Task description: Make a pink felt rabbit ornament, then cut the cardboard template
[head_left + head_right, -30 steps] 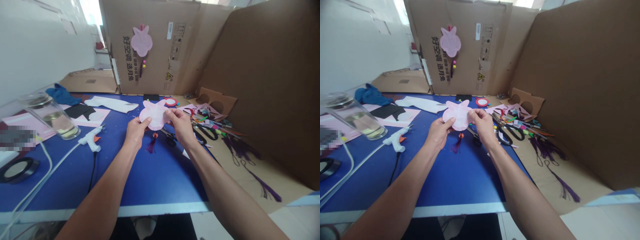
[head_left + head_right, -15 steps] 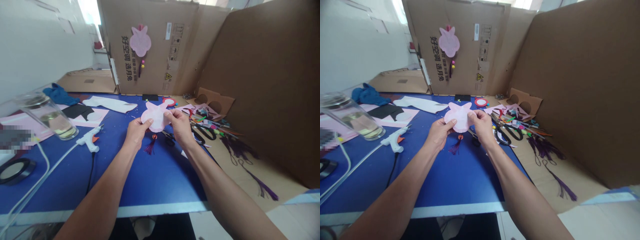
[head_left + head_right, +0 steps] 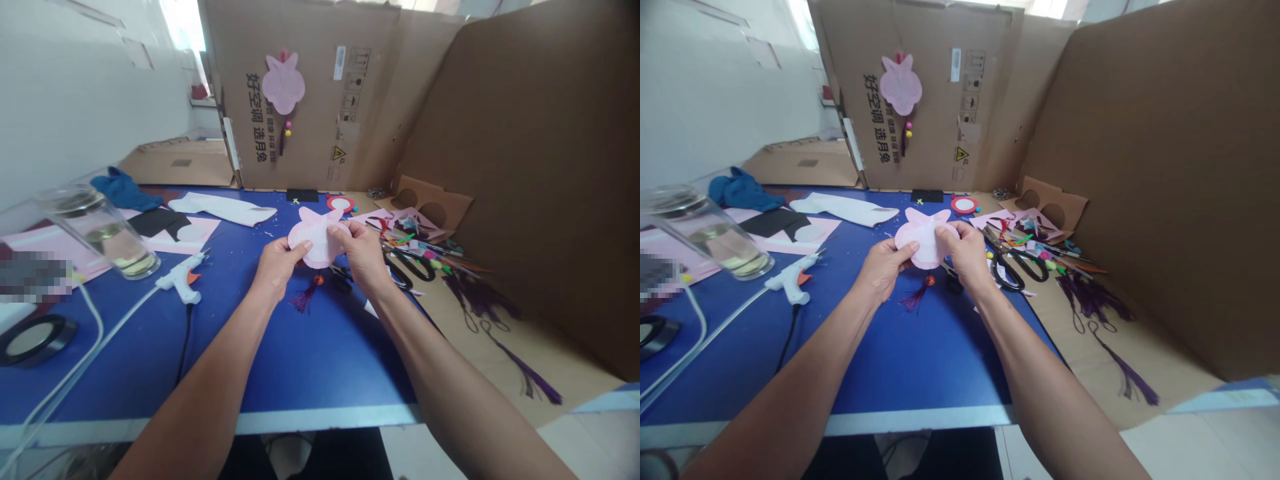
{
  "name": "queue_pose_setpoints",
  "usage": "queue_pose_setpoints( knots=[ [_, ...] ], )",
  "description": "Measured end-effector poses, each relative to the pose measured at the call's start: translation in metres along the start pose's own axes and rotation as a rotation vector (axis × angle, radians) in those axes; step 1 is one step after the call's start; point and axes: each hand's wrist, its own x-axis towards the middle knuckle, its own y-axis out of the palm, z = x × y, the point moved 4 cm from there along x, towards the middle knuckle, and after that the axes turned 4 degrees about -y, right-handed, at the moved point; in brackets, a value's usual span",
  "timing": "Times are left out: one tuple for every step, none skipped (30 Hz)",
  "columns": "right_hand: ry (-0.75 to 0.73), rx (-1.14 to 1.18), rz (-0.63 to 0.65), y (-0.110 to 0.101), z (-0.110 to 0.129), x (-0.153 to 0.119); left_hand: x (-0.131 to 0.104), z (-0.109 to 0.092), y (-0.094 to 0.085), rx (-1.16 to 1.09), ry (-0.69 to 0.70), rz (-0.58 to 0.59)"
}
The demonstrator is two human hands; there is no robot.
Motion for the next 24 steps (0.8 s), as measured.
queue_pose_setpoints(
  knots=[
    [0.002,-0.006,0.004,-0.0002,-0.0002,0.0001,0.0000,-0.0005,0.0001,0.001,-0.001,0.005],
    [0.005,-0.011,0.006,-0.0002,-0.0005,0.0002,0.0003,-0.0009,-0.0001,0.001,0.004,0.005],
    [0.009,-0.016,0.010,-0.0001,-0.0008,0.0002,0.0009,-0.0013,-0.0006,0.004,0.010,0.001],
    [0.014,-0.019,0.014,0.0002,-0.0012,0.0002,0.0016,-0.0016,-0.0014,0.006,0.019,-0.008],
    [0.018,-0.020,0.016,0.0006,-0.0015,0.0001,0.0023,-0.0018,-0.0022,0.009,0.029,-0.020],
    [0.021,-0.020,0.017,0.0010,-0.0018,-0.0001,0.0028,-0.0021,-0.0029,0.010,0.036,-0.031],
    [0.024,-0.018,0.017,0.0014,-0.0021,-0.0003,0.0030,-0.0025,-0.0034,0.010,0.038,-0.036],
    [0.028,-0.011,0.015,0.0017,-0.0024,-0.0005,0.0028,-0.0028,-0.0034,0.008,0.033,-0.034],
    [0.031,-0.001,0.008,0.0017,-0.0027,-0.0006,0.0025,-0.0030,-0.0032,0.005,0.022,-0.026],
    [0.035,0.012,0.000,0.0015,-0.0031,-0.0006,0.0019,-0.0032,-0.0030,0.003,0.005,-0.014],
    [0.038,0.025,-0.009,0.0011,-0.0035,-0.0005,0.0014,-0.0032,-0.0029,0.007,-0.013,-0.004],
    [0.038,0.038,-0.019,0.0006,-0.0039,-0.0002,0.0010,-0.0030,-0.0033,0.018,-0.030,0.000],
    [0.036,0.048,-0.029,-0.0001,-0.0042,0.0003,0.0009,-0.0027,-0.0041,0.035,-0.043,-0.001],
    [0.034,0.055,-0.036,-0.0007,-0.0046,0.0008,0.0010,-0.0022,-0.0051,0.053,-0.051,-0.005],
    [0.032,0.058,-0.042,-0.0012,-0.0050,0.0013,0.0014,-0.0017,-0.0062,0.070,-0.053,-0.010],
    [0.033,0.059,-0.046,-0.0017,-0.0054,0.0018,0.0020,-0.0012,-0.0071,0.083,-0.049,-0.014],
    [0.035,0.058,-0.047,-0.0019,-0.0060,0.0023,0.0026,-0.0008,-0.0076,0.093,-0.042,-0.015],
    [0.037,0.055,-0.046,-0.0020,-0.0065,0.0027,0.0030,-0.0006,-0.0079,0.098,-0.032,-0.014],
    [0.039,0.052,-0.043,-0.0020,-0.0070,0.0030,0.0032,-0.0005,-0.0078,0.097,-0.023,-0.017],
    [0.038,0.050,-0.042,-0.0021,-0.0073,0.0032,0.0030,-0.0006,-0.0076,0.092,-0.017,-0.021],
    [0.035,0.049,-0.044,-0.0024,-0.0075,0.0034,0.0026,-0.0006,-0.0069,0.081,-0.018,-0.023],
    [0.033,0.052,-0.048,-0.0028,-0.0076,0.0035,0.0019,-0.0004,-0.0060,0.068,-0.026,-0.019],
    [0.032,0.057,-0.052,-0.0034,-0.0077,0.0037,0.0011,0.0001,-0.0047,0.059,-0.041,-0.008],
    [0.032,0.062,-0.053,-0.0040,-0.0077,0.0037,0.0003,0.0008,-0.0032,0.056,-0.061,0.008]
  ],
)
